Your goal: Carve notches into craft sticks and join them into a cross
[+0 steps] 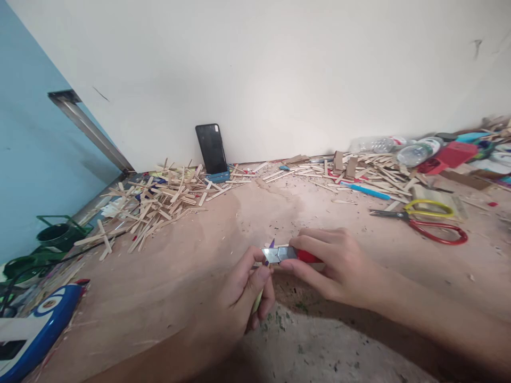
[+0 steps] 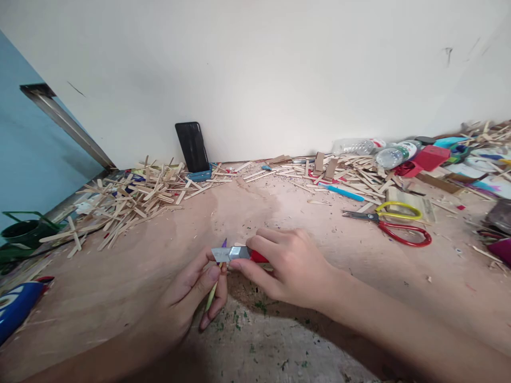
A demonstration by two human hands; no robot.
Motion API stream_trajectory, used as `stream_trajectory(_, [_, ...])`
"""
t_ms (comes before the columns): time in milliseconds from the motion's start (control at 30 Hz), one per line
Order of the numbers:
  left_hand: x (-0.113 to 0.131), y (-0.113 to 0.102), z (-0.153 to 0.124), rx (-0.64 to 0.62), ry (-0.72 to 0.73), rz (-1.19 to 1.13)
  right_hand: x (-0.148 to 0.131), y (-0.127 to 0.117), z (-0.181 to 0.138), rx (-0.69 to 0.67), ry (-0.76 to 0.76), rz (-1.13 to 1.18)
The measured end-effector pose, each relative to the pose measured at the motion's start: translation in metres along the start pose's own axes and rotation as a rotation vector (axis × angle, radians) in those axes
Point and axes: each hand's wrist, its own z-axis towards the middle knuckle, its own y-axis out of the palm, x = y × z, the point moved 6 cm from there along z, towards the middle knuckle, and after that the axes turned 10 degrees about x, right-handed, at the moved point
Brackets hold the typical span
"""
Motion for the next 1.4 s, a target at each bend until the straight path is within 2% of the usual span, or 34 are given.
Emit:
stream_trajectory(200, [0.0,-0.001,-0.002,0.001,0.034,-0.016,0.0,-0.003,0.0,0.035,-0.017,-0.023])
stream_trajectory(867, [0.002,0.001,0.001,0.006,0.008,0.073,-0.001,-0.004,0.0,0.106,-0.067,-0.118])
stream_trajectory(1100, [0.005,0.003,0.002,-0.034,0.015,0.06,0.001,-0.014,0.006,0.153,0.012,-0.105])
stream_trajectory(1267, [-0.001,0.007,0.0,-0.073,-0.013,0.05,0.004,-0.038,0.015,0.315,0.117,-0.152])
stream_trajectory(1333, [-0.001,0.005,0.001,-0.052,-0.011,0.043,0.002,-0.039,0.014,0.309,0.106,-0.148])
stream_trajectory(1400, [0.0,0.003,0.001,-0.039,-0.012,0.035,0.001,-0.031,0.012,0.239,0.077,-0.109])
